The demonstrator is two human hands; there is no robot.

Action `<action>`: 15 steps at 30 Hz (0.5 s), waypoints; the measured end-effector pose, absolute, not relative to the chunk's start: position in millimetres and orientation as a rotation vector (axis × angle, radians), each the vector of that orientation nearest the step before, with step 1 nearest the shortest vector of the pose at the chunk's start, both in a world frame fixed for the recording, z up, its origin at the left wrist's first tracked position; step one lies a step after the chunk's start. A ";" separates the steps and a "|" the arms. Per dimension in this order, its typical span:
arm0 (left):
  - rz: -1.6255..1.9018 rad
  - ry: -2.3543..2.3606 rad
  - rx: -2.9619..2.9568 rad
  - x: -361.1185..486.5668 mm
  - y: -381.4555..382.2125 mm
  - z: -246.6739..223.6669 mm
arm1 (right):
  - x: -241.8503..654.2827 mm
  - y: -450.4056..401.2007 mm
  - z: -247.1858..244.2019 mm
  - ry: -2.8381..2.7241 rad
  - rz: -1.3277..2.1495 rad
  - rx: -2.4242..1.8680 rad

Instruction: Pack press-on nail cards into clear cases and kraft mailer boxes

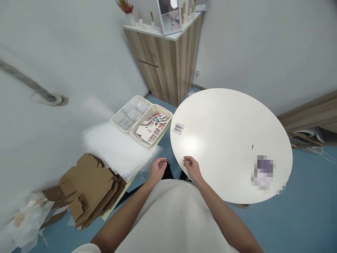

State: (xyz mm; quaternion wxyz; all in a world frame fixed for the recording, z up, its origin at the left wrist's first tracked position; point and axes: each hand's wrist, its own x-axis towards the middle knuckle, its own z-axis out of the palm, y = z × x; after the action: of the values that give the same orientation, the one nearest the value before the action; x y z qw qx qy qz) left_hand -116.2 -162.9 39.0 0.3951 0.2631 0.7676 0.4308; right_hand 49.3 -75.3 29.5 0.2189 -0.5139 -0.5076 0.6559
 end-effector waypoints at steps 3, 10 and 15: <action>1.264 1.970 0.456 -132.4 -176.8 44.6 | 33.9 -81.7 28.4 -1.461 1.850 -1.341; 1.454 2.035 0.303 -172.5 -224.0 59.2 | -27.3 -103.2 25.4 -1.674 1.911 -1.135; 1.480 2.020 0.220 -207.9 -275.7 64.3 | -78.1 -131.7 25.8 -1.829 1.950 -1.012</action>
State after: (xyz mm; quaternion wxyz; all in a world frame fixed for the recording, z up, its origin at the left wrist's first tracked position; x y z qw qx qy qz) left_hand -207.9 -275.7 64.3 0.3087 0.0832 0.7644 0.5600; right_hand -78.1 -131.7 25.8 0.1410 -0.3505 -0.6335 0.6753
